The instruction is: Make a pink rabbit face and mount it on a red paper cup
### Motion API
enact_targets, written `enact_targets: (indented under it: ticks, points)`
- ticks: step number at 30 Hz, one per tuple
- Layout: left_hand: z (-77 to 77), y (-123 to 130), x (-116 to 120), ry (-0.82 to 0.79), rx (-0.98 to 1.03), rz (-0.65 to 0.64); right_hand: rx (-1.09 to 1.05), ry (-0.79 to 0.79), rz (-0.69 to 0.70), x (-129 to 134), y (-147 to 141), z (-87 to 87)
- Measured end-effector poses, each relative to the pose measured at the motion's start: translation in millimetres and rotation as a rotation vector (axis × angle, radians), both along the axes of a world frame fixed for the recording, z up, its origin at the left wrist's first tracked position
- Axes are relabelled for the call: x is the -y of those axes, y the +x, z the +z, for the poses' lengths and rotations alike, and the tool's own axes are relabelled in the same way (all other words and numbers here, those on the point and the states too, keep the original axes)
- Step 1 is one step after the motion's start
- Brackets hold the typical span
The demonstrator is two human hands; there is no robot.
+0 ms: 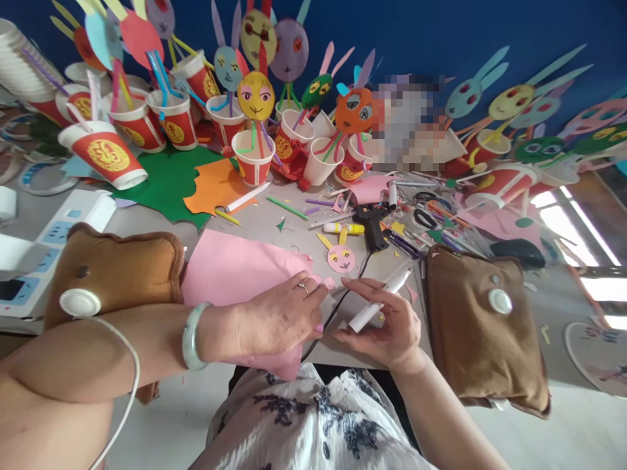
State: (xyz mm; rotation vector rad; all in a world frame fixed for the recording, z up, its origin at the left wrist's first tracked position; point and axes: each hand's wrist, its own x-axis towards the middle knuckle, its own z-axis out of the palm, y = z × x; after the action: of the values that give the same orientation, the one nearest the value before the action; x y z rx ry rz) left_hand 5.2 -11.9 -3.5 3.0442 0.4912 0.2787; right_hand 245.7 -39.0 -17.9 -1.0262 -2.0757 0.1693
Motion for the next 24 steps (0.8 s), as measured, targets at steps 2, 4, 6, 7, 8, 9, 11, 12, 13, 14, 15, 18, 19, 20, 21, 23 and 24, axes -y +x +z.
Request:
enact_targets:
  ticks: [2,4,6,7,8,9,11,12,13,14,15,18,19,20,21,23,24]
  points:
    - [2.2,1.4,-1.1,-0.001,-0.018,0.010,-0.009,0.024,-0.019,0.8,-0.4,0.1]
    - [5.1,1.8,-1.8,-0.004,-0.016,0.021,0.004,0.045,-0.065,1.4,-0.4,-0.7]
    - [7.9,1.2,-2.1,-0.012,-0.012,0.017,0.014,0.061,-0.116,2.3,0.2,-2.8]
    - [8.9,0.7,-2.2,-0.014,-0.010,0.006,0.010,0.064,-0.137,3.0,0.9,-4.1]
    - [9.6,0.2,-2.3,-0.011,-0.008,-0.009,0.000,0.058,-0.153,3.9,1.9,-5.4]
    - [9.8,-0.2,-2.5,-0.001,-0.005,-0.019,-0.014,0.043,-0.167,4.9,3.1,-6.5]
    - [9.3,-0.5,-2.9,0.031,0.005,-0.021,-0.073,-0.005,-0.194,7.5,6.3,-7.7]
    - [8.6,-0.4,-3.1,0.045,0.009,-0.015,-0.115,-0.038,-0.204,8.9,8.0,-7.7]
    - [8.0,-0.2,-3.2,0.053,0.010,-0.006,-0.157,-0.074,-0.207,10.5,9.5,-7.3]
    - [7.4,0.1,-3.2,0.055,0.009,0.002,-0.193,-0.109,-0.204,12.3,10.5,-6.6]
    - [7.0,0.5,-3.1,0.054,0.004,0.005,-0.221,-0.142,-0.199,14.1,10.8,-5.6]
    - [6.7,1.8,-2.3,0.053,-0.024,-0.003,-0.280,-0.264,-0.233,19.1,6.4,-1.9]
    - [6.7,2.1,-1.9,0.057,-0.030,-0.005,-0.305,-0.313,-0.258,20.1,3.1,-0.5]
    - [6.7,2.4,-1.5,0.060,-0.032,-0.005,-0.325,-0.364,-0.281,20.5,-0.7,1.0]
    - [6.6,2.6,-1.2,0.059,-0.033,0.000,-0.333,-0.406,-0.295,20.2,-4.9,2.5]
    - [6.1,2.8,-0.6,0.046,-0.031,0.010,-0.294,-0.421,-0.299,17.8,-12.8,5.6]
    - [5.7,2.8,-0.4,0.036,-0.026,0.018,-0.253,-0.389,-0.298,16.0,-16.0,7.0]
